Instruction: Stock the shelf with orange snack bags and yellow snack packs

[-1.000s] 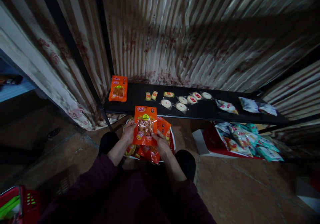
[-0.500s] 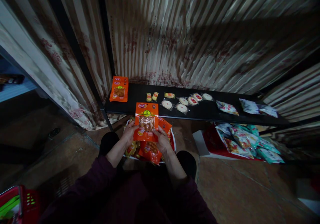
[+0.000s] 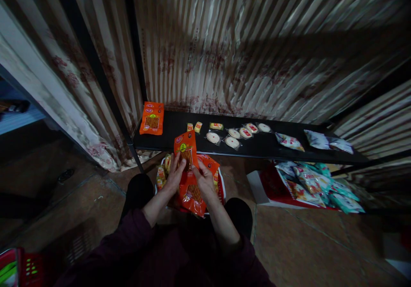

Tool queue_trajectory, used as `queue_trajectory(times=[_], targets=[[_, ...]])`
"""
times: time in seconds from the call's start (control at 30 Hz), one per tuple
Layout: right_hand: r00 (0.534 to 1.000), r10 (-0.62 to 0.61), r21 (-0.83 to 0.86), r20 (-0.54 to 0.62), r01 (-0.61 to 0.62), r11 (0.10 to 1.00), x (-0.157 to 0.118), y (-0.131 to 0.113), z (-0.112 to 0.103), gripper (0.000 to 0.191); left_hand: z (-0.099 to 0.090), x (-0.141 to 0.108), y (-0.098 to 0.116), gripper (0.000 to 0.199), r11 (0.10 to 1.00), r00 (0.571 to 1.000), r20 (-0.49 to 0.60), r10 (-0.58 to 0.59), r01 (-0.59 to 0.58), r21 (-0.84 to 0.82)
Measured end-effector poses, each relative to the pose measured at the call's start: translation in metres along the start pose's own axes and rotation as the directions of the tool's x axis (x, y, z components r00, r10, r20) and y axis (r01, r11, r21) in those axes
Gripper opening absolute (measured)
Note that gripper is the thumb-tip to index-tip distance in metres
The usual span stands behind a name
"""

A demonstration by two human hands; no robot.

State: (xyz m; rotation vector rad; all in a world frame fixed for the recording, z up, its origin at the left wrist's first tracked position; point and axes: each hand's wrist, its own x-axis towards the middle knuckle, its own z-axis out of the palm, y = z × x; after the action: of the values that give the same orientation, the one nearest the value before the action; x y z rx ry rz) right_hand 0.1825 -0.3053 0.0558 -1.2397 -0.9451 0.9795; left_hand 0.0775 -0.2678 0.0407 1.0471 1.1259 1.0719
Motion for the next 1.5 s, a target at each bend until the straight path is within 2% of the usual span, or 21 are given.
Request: queue_trajectory(times=[0.1, 0.2, 0.27, 0.37, 0.5, 0.6, 0.67, 0.77, 0.87, 0.93, 1.1, 1.3, 1.5], targets=[[0.998, -0.059, -0.188, 0.01, 0.06, 0.98, -0.004, -0.005, 0.007, 0.035, 0.003, -0.001, 0.004, 0.047, 0.976, 0.997, 0.062, -0.035, 0.047, -0.211], [0.986, -0.16, -0.433, 0.04, 0.161, 0.887, -0.01, -0.011, 0.015, 0.038, 0.003, -0.003, 0.01, 0.043, 0.916, 0.992, 0.12, -0.031, 0.076, -0.394], [0.971, -0.222, -0.572, 0.086, 0.231, 0.787, -0.015, -0.013, 0.023, 0.04, 0.001, -0.006, 0.014, 0.039, 0.886, 0.991, 0.119, -0.059, 0.107, -0.451], [0.95, -0.269, -0.69, 0.157, 0.3, 0.658, -0.021, -0.015, 0.033, 0.041, -0.003, -0.007, 0.018, 0.034, 0.853, 0.982, 0.13, -0.137, 0.184, -0.488], [0.937, -0.278, -0.743, 0.21, 0.338, 0.577, -0.026, -0.012, 0.038, 0.041, -0.008, -0.002, 0.015, 0.029, 0.793, 0.965, 0.111, -0.237, 0.258, -0.552], [0.938, -0.261, -0.727, 0.229, 0.344, 0.595, -0.028, -0.011, 0.037, 0.04, -0.012, 0.003, 0.009, 0.027, 0.747, 0.959, 0.061, -0.278, 0.256, -0.614], [0.938, -0.256, -0.701, 0.233, 0.344, 0.624, -0.028, -0.012, 0.034, 0.038, -0.015, 0.004, 0.008, 0.027, 0.711, 0.951, 0.067, -0.302, 0.272, -0.648], [0.943, -0.273, -0.678, 0.192, 0.328, 0.658, -0.026, -0.012, 0.028, 0.034, -0.019, 0.004, 0.012, 0.029, 0.648, 0.927, 0.165, -0.336, 0.354, -0.675], [0.943, -0.305, -0.69, 0.129, 0.306, 0.656, -0.022, -0.01, 0.02, 0.033, -0.023, 0.003, 0.017, 0.035, 0.609, 0.88, 0.32, -0.351, 0.475, -0.636], [0.942, -0.32, -0.701, 0.101, 0.295, 0.649, -0.019, -0.008, 0.016, 0.035, -0.025, 0.004, 0.018, 0.038, 0.596, 0.863, 0.372, -0.342, 0.505, -0.624], [0.948, -0.311, -0.736, 0.065, 0.257, 0.627, -0.016, -0.002, 0.009, 0.04, -0.026, 0.003, 0.015, 0.043, 0.583, 0.851, 0.424, -0.31, 0.522, -0.622], [0.958, -0.278, -0.746, 0.071, 0.236, 0.623, -0.014, 0.003, 0.009, 0.043, -0.026, 0.002, 0.012, 0.044, 0.579, 0.849, 0.431, -0.305, 0.524, -0.624], [0.975, -0.18, -0.678, 0.129, 0.219, 0.702, -0.016, 0.004, 0.013, 0.054, -0.024, 0.0, 0.017, 0.046, 0.582, 0.849, 0.428, -0.312, 0.526, -0.62]])
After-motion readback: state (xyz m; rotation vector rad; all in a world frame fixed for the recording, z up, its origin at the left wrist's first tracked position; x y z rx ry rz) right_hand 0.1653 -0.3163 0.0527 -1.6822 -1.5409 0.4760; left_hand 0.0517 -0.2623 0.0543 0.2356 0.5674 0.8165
